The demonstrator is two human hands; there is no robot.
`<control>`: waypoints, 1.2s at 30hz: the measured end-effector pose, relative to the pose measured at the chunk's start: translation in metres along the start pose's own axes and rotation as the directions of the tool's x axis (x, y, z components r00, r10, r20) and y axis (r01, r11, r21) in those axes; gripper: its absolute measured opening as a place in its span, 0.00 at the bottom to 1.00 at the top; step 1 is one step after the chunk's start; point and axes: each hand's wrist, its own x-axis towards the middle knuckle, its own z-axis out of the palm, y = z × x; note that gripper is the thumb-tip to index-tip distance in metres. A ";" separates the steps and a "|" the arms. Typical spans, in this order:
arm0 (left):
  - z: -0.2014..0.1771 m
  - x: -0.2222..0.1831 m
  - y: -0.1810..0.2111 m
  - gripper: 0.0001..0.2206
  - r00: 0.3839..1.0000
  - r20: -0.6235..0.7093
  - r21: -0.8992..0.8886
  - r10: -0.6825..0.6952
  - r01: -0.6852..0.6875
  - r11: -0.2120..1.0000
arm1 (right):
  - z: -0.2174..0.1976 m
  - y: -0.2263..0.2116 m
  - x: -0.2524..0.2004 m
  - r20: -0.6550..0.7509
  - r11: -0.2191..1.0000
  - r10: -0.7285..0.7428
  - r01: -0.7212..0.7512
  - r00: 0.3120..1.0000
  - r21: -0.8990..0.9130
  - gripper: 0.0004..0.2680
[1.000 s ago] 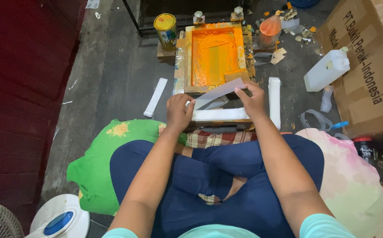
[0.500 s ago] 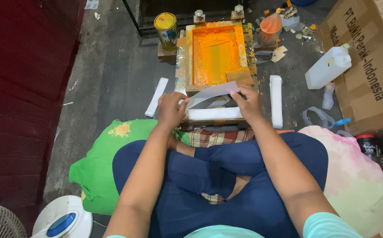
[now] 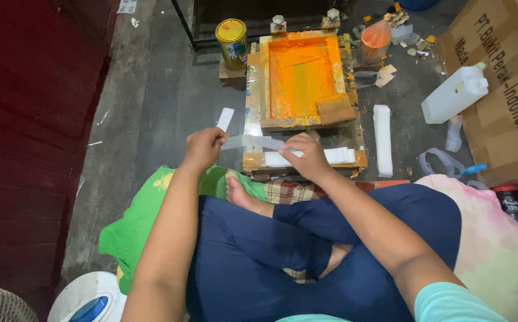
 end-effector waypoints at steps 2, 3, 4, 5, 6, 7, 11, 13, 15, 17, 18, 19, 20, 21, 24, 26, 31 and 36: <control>-0.003 0.002 -0.011 0.03 0.999 -0.016 -0.037 -0.036 0.036 0.999 | 0.010 -0.012 0.008 0.016 1.000 -0.005 0.005 1.000 -0.008 0.01; -0.005 0.004 -0.017 0.04 0.997 -0.030 -0.072 -0.073 0.071 0.995 | 0.016 -0.018 0.012 0.032 1.000 -0.010 0.011 0.999 -0.015 0.01; -0.002 0.006 -0.024 0.04 0.997 -0.029 -0.073 -0.075 0.072 0.995 | 0.021 -0.018 0.017 0.033 1.000 -0.010 0.010 0.999 -0.014 0.01; 0.002 0.008 -0.031 0.04 0.992 -0.048 -0.159 -0.116 0.107 0.981 | 0.025 -0.019 0.022 0.051 1.000 -0.005 0.006 0.999 -0.027 0.02; 0.004 0.010 -0.040 0.04 0.985 -0.062 -0.241 -0.158 0.139 0.960 | 0.032 -0.019 0.026 0.067 0.999 0.000 0.002 0.998 -0.035 0.03; 0.001 0.010 -0.039 0.04 0.985 -0.060 -0.237 -0.159 0.141 0.961 | 0.038 -0.017 0.034 0.066 1.000 0.002 0.000 0.998 -0.032 0.03; -0.007 0.015 -0.046 0.06 0.949 -0.086 -0.368 -0.305 0.254 0.894 | 0.063 -0.006 0.065 0.053 0.991 -0.060 0.066 0.997 -0.120 0.03; -0.005 0.018 -0.055 0.07 0.932 -0.084 -0.380 -0.352 0.296 0.876 | 0.076 -0.001 0.080 0.045 0.989 -0.072 0.077 0.996 -0.127 0.03; -0.001 0.021 -0.065 0.07 0.894 -0.064 -0.364 -0.444 0.393 0.844 | 0.088 0.001 0.095 0.026 0.992 -0.041 0.044 0.999 -0.115 0.06; 0.007 0.027 -0.077 0.06 0.878 -0.064 -0.336 -0.474 0.428 0.839 | 0.100 0.007 0.112 0.018 0.993 -0.060 0.061 0.998 -0.098 0.06; 0.013 0.031 -0.082 0.06 0.864 -0.066 -0.311 -0.499 0.457 0.834 | 0.105 0.011 0.120 0.007 0.993 -0.080 0.080 0.997 -0.088 0.07; 0.010 0.031 -0.078 0.06 0.864 -0.063 -0.311 -0.500 0.459 0.832 | 0.112 0.013 0.127 0.009 0.993 -0.077 0.077 0.997 -0.089 0.07; 0.008 0.032 -0.074 0.07 0.835 -0.056 -0.301 -0.548 0.509 0.806 | 0.118 0.015 0.135 0.026 0.995 -0.013 0.015 1.000 -0.096 0.08; 0.006 0.032 -0.069 0.07 0.803 -0.049 -0.290 -0.594 0.558 0.778 | 0.123 0.016 0.142 0.042 0.993 0.052 -0.047 0.998 -0.105 0.09; 0.012 0.038 -0.076 0.09 0.746 -0.039 -0.246 -0.664 0.637 0.730 | 0.135 0.009 0.164 0.061 0.988 0.110 -0.103 0.992 -0.113 0.10; 0.018 0.042 -0.081 0.09 0.739 -0.037 -0.238 -0.673 0.647 0.724 | 0.147 0.020 0.172 0.065 0.982 0.147 -0.138 0.987 -0.127 0.11; 0.015 0.049 -0.083 0.10 0.698 0.004 -0.210 -0.716 0.701 0.682 | 0.170 0.033 0.188 0.100 0.962 0.236 -0.218 0.967 -0.164 0.12; -0.004 0.052 -0.066 0.11 0.659 0.085 -0.045 -0.748 0.752 0.657 | 0.191 0.044 0.205 0.190 0.917 0.320 -0.253 0.928 -0.308 0.08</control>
